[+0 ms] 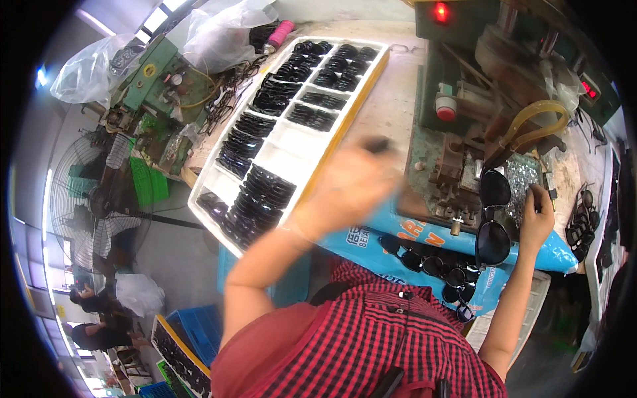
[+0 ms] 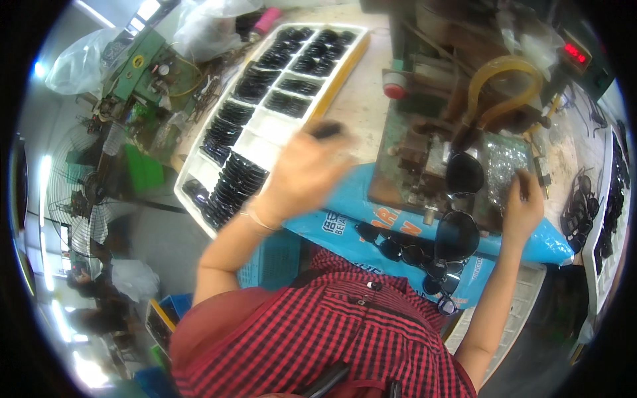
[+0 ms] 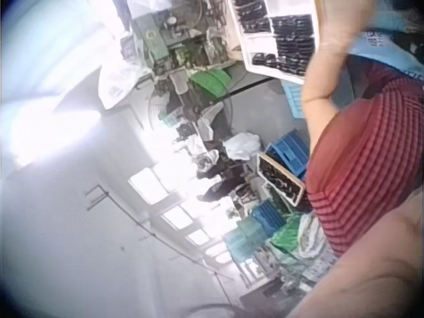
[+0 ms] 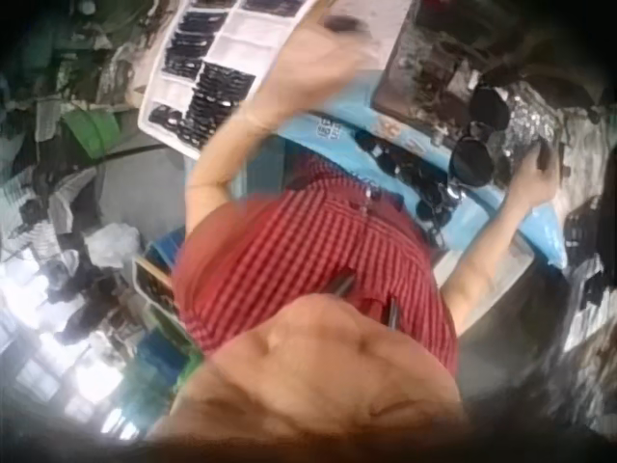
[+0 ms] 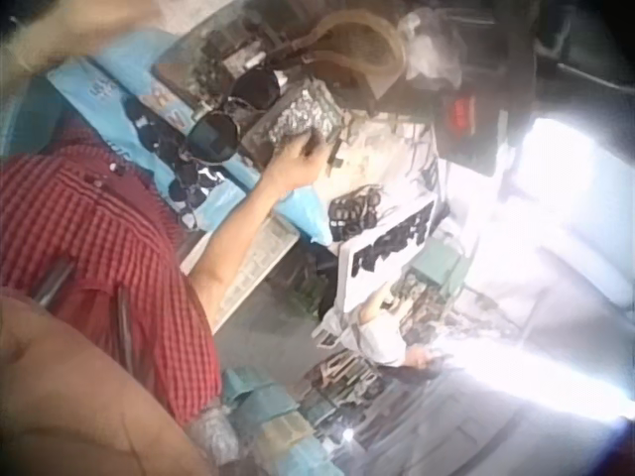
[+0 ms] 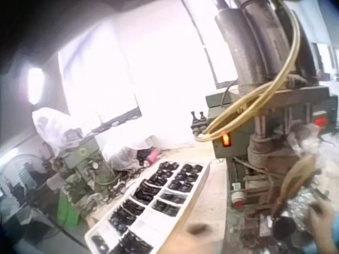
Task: The person assembles sunglasses by picking up frames and lenses, placing them into a press machine, and then arranging the finished units into a tray. The process is repeated continuously throughout the clip.
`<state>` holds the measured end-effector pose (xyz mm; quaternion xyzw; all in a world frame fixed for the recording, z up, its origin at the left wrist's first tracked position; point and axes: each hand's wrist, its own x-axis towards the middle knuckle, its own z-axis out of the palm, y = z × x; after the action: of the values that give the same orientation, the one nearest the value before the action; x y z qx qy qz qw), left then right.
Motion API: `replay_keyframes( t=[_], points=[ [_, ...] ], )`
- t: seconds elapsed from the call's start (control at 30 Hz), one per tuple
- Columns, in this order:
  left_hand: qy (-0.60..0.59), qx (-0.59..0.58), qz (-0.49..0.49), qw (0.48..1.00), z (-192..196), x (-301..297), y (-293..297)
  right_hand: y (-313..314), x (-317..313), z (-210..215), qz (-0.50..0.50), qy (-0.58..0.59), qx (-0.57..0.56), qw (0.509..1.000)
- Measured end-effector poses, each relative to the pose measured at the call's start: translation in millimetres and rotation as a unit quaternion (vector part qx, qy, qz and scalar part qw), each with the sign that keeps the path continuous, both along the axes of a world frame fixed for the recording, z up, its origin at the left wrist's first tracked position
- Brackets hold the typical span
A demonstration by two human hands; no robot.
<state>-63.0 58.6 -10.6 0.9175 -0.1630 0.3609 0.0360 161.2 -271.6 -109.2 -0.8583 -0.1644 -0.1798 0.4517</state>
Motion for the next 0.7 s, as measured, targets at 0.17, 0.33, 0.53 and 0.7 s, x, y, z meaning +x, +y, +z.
replay_keyframes(
  t=[0.17,0.33,0.53,0.7],
  points=[
    [0.293,0.116,0.246,0.917,-6,-74,114,4,-8,14,0.014,0.018,0.000,1.000],
    [0.355,-0.051,0.231,0.904,-37,-108,160,7,-6,7,0.010,-0.003,-0.010,1.000],
    [0.254,-0.181,0.245,0.918,-16,-92,133,5,-54,60,0.084,0.034,0.095,0.991],
    [0.086,-0.464,0.134,0.871,-8,-26,82,61,-47,106,0.188,0.067,0.143,0.969]
  ],
)
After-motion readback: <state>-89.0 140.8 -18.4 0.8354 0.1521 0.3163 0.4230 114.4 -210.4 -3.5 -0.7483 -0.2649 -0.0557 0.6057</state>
